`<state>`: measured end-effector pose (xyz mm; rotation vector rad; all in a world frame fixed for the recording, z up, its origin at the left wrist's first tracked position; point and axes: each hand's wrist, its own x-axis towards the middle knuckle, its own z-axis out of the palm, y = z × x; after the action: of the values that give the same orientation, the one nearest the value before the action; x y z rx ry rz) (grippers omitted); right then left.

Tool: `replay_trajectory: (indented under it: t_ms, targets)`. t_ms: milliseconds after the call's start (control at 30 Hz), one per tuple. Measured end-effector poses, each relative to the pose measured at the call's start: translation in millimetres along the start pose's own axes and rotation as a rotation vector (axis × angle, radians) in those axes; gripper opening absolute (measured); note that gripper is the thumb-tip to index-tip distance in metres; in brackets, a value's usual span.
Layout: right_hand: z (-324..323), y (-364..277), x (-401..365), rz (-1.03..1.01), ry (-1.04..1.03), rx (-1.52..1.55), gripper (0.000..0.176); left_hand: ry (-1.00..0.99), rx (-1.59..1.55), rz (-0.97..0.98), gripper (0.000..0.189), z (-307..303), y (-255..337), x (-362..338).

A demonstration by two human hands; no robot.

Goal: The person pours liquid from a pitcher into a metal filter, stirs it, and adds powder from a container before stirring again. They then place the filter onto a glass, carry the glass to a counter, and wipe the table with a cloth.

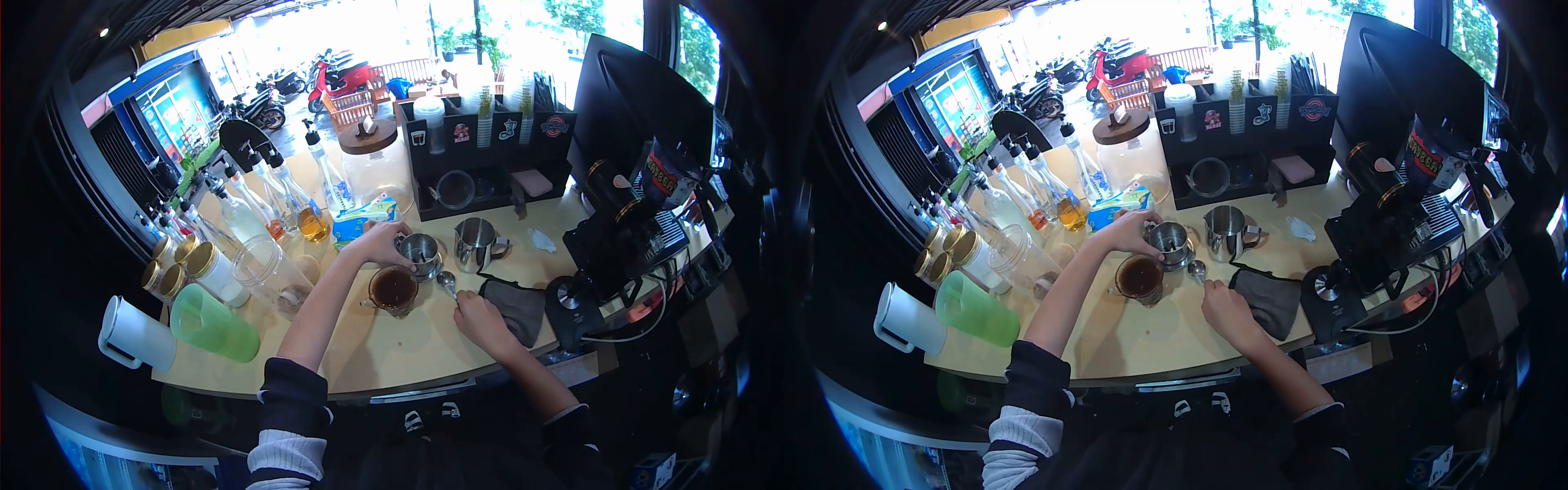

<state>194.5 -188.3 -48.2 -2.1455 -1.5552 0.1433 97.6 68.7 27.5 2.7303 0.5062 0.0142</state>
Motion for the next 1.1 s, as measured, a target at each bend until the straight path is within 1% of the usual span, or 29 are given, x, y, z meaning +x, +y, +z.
replay_trajectory:
  t_ms: [33, 167, 233, 267, 300, 333, 367, 400, 433, 467, 500, 533, 567, 600, 633, 700, 767, 800, 867, 1000, 1067, 1100]
  targets:
    - [0, -1, 0, -0.004, -0.003, -0.003, 0.016, -0.019, -0.031, 0.018, 0.079, -2, -4, -1]
    - [4, 0, 1, -0.026, 0.004, -0.037, 0.015, 0.014, -0.155, 0.056, 0.073, -8, -13, -10]
    - [4, 1, 2, -0.054, 0.008, -0.070, 0.015, 0.086, -0.285, 0.060, 0.068, -11, -16, -17]
    - [2, 0, 1, -0.034, 0.002, -0.047, 0.016, 0.207, -0.291, 0.111, 0.056, -12, -10, -28]
    - [0, -1, 1, -0.013, -0.005, -0.023, 0.018, 0.210, -0.293, 0.106, 0.056, -9, -5, -40]
    - [-8, -3, -2, -0.018, -0.007, -0.022, 0.018, 0.403, -0.392, 0.155, 0.047, -3, 1, -52]
    - [-20, -7, -9, -0.001, 0.075, 0.052, 0.023, 0.594, -0.490, 0.204, 0.039, 4, 7, -67]
    - [-27, -7, -13, 0.020, 0.156, 0.127, 0.029, 0.592, -0.491, 0.200, 0.039, 11, 13, -84]
    - [-29, 3, -17, 0.023, 0.152, 0.130, 0.029, 0.685, -0.563, 0.115, 0.032, 21, 19, -102]
    - [-32, 17, -24, -0.053, 0.225, 0.141, 0.038, 0.778, -0.634, 0.027, 0.026, 32, 22, -117]
    - [-35, 29, -30, -0.129, 0.300, 0.152, 0.048, 0.773, -0.635, 0.022, 0.026, 46, 19, -125]
    - [-38, 36, -37, -0.126, 0.294, 0.155, 0.048, 0.828, -0.681, -0.047, 0.025, 63, 12, -130]
    - [-42, 41, -45, -0.118, 0.245, 0.071, 0.056, 0.884, -0.727, -0.116, 0.026, 77, 5, -133]
    - [-44, 45, -52, -0.113, 0.194, -0.014, 0.064, 0.883, -0.731, -0.124, 0.026, 89, 1, -134]
    - [-42, 50, -56, -0.114, 0.186, -0.014, 0.064, 0.867, -0.771, -0.117, 0.026, 101, -1, -134]
    - [-34, 57, -61, -0.076, 0.107, -0.091, 0.073, 0.853, -0.816, -0.114, 0.028, 109, 2, -134]
    - [-32, 57, -61, -0.072, 0.105, -0.090, 0.074, 0.759, -0.837, -0.138, 0.029, 111, 6, -135]
    - [-32, 57, -61, -0.066, 0.110, -0.089, 0.075, 0.758, -0.839, -0.135, 0.029, 110, 7, -137]
    - [-33, 56, -61, -0.067, 0.119, -0.091, 0.075, 0.705, -0.775, -0.160, 0.031, 106, 8, -138]
    - [-32, 53, -62, -0.059, 0.149, -0.069, 0.072, 0.674, -0.801, -0.131, 0.032, 106, 9, -139]
    - [-29, 55, -62, -0.044, 0.151, -0.060, 0.070, 0.634, -0.896, -0.053, 0.034, 111, 4, -137]
    - [-29, 56, -62, -0.034, 0.154, -0.052, 0.068, 0.625, -0.899, -0.046, 0.034, 112, 3, -137]
